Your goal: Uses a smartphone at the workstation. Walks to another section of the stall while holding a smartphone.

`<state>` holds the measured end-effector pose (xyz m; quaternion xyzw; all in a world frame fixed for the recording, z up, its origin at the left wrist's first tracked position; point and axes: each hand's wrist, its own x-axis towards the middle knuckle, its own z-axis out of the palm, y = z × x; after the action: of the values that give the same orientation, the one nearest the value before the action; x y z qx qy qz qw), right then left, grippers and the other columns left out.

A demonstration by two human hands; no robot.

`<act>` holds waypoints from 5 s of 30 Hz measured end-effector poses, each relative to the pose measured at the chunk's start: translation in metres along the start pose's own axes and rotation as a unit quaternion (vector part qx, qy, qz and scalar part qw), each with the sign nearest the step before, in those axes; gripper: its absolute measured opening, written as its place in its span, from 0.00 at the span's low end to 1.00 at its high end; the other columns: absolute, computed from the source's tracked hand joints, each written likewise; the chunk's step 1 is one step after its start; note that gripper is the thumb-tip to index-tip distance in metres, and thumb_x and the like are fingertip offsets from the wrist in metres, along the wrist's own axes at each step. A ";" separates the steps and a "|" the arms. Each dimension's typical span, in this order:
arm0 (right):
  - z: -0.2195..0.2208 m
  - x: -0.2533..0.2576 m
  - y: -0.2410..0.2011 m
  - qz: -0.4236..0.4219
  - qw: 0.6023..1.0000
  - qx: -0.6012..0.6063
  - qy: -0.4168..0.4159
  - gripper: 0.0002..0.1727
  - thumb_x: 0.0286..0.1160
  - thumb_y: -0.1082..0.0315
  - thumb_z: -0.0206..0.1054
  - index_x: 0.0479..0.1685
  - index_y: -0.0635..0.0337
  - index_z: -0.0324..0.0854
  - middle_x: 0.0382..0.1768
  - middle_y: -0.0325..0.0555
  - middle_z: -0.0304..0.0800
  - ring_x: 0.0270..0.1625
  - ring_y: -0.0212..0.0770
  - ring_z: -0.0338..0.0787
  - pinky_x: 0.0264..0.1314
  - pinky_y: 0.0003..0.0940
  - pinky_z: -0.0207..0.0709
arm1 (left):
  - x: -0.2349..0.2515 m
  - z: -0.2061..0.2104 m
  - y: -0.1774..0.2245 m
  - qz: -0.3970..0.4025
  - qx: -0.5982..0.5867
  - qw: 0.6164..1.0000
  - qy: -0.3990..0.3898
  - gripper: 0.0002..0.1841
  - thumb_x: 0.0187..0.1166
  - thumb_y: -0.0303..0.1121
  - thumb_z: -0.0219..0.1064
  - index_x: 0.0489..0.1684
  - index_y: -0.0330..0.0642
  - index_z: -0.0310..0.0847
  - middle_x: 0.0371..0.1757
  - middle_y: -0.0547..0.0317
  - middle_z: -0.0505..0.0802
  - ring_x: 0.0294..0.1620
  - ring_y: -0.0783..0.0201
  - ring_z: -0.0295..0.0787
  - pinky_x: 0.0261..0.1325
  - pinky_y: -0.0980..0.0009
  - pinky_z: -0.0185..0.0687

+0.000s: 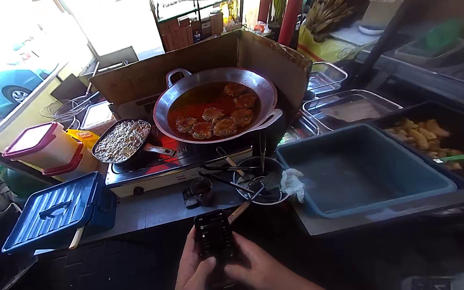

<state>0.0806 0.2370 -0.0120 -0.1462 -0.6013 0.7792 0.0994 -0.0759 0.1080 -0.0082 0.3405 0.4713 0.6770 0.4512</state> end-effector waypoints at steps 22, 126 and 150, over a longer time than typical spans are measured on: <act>0.002 -0.014 0.008 -0.055 0.996 -0.055 0.050 0.33 0.78 0.66 0.73 0.80 0.62 0.66 0.68 0.44 0.87 0.69 0.34 0.87 0.75 0.34 0.83 | 0.014 0.021 -0.007 -0.002 0.074 0.994 0.077 0.27 0.79 0.22 0.57 0.78 0.19 0.59 0.63 0.40 0.89 0.62 0.56 0.91 0.67 0.62 0.88; -0.034 -0.045 0.015 -0.058 0.996 -0.066 0.014 0.52 0.67 0.69 0.77 0.93 0.53 0.47 0.77 0.42 0.79 0.77 0.36 0.83 0.79 0.39 0.82 | 0.018 0.022 -0.010 -0.052 -0.049 0.989 -0.127 0.53 0.61 0.13 0.60 0.90 0.26 0.22 0.81 0.35 0.74 0.78 0.47 0.79 0.78 0.50 0.79; -0.031 -0.034 0.014 -0.046 0.994 -0.098 0.022 0.54 0.64 0.69 0.79 0.92 0.54 0.48 0.77 0.41 0.80 0.77 0.33 0.82 0.80 0.37 0.81 | 0.023 0.011 -0.010 -0.037 -0.054 0.990 -0.129 0.53 0.61 0.13 0.60 0.90 0.26 0.24 0.81 0.35 0.73 0.79 0.47 0.78 0.79 0.50 0.77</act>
<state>0.1233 0.2502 -0.0292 -0.1443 -0.6786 0.7077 0.1337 -0.0717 0.1346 -0.0130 0.3822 0.3846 0.6347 0.5506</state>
